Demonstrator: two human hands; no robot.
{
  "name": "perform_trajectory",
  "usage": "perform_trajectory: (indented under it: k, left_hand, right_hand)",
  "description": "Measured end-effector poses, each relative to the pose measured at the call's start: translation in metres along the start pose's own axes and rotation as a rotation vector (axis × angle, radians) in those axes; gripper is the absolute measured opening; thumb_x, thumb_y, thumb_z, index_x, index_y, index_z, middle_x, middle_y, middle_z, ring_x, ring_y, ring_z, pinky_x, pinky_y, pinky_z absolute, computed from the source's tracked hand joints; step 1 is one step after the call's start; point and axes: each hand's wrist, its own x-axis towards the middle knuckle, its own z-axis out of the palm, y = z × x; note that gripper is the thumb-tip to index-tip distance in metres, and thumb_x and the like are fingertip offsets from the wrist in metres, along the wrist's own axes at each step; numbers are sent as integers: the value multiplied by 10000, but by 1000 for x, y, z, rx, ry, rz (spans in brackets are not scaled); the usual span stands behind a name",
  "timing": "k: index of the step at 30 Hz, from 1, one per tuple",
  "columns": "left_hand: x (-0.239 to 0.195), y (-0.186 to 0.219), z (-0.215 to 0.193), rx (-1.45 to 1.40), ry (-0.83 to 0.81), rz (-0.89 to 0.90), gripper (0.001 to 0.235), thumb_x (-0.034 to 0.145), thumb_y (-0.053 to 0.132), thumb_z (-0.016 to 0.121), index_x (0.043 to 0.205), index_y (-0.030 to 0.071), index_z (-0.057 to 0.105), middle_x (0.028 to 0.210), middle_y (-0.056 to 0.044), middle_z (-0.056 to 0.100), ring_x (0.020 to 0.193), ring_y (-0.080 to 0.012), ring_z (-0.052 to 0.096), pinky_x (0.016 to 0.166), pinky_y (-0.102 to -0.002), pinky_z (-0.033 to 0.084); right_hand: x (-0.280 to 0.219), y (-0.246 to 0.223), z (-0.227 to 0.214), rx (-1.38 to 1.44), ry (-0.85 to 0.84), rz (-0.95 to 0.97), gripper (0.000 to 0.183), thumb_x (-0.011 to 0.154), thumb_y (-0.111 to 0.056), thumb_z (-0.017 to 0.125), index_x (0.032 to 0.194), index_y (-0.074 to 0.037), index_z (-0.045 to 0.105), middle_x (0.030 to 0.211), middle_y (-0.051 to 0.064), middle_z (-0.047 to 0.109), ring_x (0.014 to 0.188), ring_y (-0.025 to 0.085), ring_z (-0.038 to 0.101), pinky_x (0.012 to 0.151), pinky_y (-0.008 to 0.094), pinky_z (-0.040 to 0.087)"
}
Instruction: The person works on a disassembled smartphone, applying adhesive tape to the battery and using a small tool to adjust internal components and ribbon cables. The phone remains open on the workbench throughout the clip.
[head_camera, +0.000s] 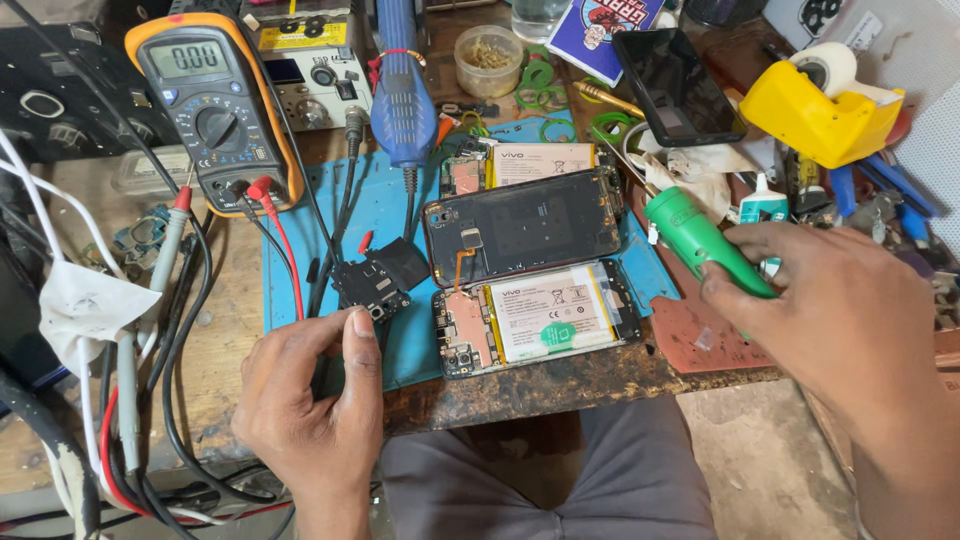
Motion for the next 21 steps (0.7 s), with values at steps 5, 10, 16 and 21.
perform_trajectory:
  k: [5, 10, 16, 21]
  left_hand:
    - [0, 0, 0, 2, 10, 9, 73, 982, 108, 790, 1001, 55, 742, 914, -70, 698, 827, -210, 651, 808, -331, 484]
    - [0, 0, -1, -25, 10, 14, 69, 963, 102, 786, 994, 58, 744, 892, -67, 695, 812, -205, 653, 790, -333, 473]
    - [0, 0, -4, -49, 8, 19, 77, 957, 106, 787, 997, 57, 743, 886, -59, 693, 824, -202, 651, 803, -332, 476]
    - [-1, 0, -3, -45, 14, 4, 74, 960, 105, 790, 996, 57, 748, 882, -58, 691, 820, -202, 648, 803, -329, 474]
  right_hand:
    - [19, 5, -10, 84, 38, -219, 400, 833, -418, 757, 1113, -133, 774, 1009, 99, 735, 901, 315, 693, 757, 440, 557]
    - [32, -3, -7, 125, 42, -419, 349, 855, -324, 743, 1174, -185, 768, 1079, 69, 690, 1014, 289, 666, 826, 439, 552]
    - [39, -21, 0, -30, -5, -497, 404, 718, -239, 801, 1121, -220, 784, 1007, 62, 592, 988, 265, 636, 751, 417, 562]
    - [48, -20, 6, -24, -38, -487, 293, 754, -228, 797, 1046, -246, 806, 981, 56, 585, 968, 253, 640, 755, 411, 564]
